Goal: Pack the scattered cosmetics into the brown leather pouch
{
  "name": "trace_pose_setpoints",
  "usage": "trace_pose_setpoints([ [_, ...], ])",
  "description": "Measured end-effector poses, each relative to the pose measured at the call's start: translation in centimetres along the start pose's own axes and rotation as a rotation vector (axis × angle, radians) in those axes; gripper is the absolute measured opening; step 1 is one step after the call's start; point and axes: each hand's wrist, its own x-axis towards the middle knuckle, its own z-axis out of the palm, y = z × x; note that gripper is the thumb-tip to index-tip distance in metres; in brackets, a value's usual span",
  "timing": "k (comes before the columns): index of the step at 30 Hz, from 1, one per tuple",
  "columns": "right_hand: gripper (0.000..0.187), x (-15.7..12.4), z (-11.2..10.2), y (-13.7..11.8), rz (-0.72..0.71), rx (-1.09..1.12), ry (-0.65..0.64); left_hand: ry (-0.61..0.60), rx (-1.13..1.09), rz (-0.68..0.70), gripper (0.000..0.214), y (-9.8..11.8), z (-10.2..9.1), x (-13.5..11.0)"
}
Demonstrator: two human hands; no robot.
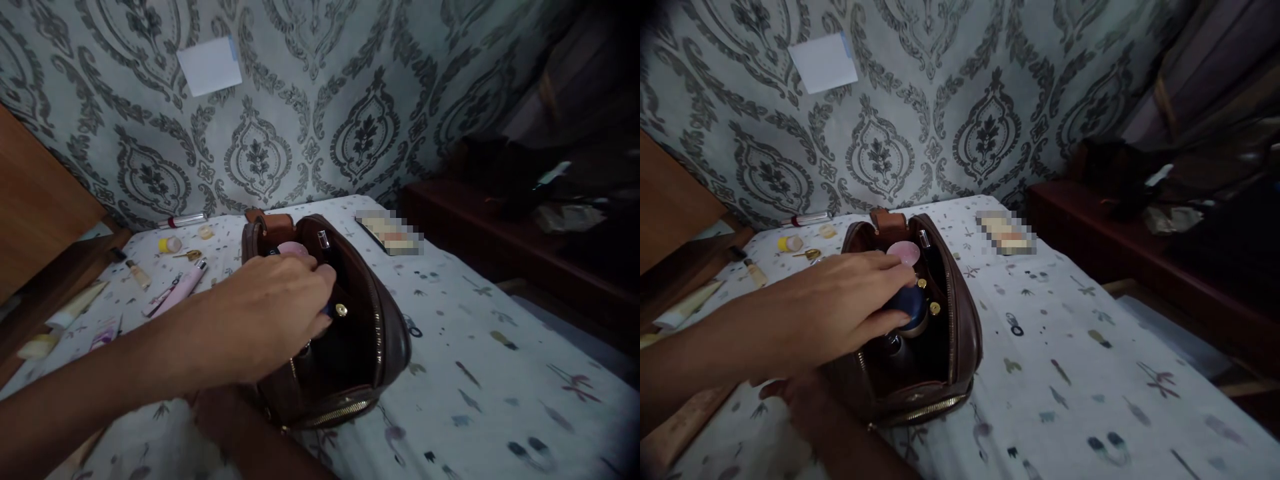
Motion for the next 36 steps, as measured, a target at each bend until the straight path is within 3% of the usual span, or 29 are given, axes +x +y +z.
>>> trace_pose_setpoints([
  [4,0.026,-0.2,1.5,0.4,0.063,0.018,-0.058,-0.149,0.193,-0.149,0.031,0.0,0.4,2.1],
  [9,0.02,-0.3,2.1,0.0,0.086,0.061,-0.071,-0.209,0.242,-0.147,0.03,0.6,0.5,3.4],
  [12,0.021,-1.0,2.1,-1.0,0.081,0.09,-0.079,-0.177,0.209,-0.186,0.033,0.3,-0.2,3.1],
  [15,0.026,-1.8,2.2,-2.1,0.082,0.129,-0.094,-0.039,0.18,-0.223,0.034,-0.1,-1.6,2.0],
  [17,0.03,-2.2,2.3,-2.6,0.091,0.147,-0.096,0.039,0.129,-0.21,0.034,-0.2,-2.5,1.1],
  [20,0.031,-2.3,2.5,-2.8,0.096,0.156,-0.098,0.053,0.015,-0.134,0.035,0.2,-3.0,0.3],
  [26,0.015,-1.8,2.6,-2.1,0.085,0.064,-0.018,0.012,-0.022,-0.033,0.036,1.7,-1.2,0.4],
  [33,0.027,-0.9,2.7,-1.2,0.063,-0.051,-0.014,-0.101,0.04,-0.014,0.023,1.9,0.5,0.8],
  [36,0.032,-0.9,2.7,-1.3,-0.016,-0.143,-0.041,-0.138,0.066,-0.034,0.022,2.1,1.1,1.2],
])
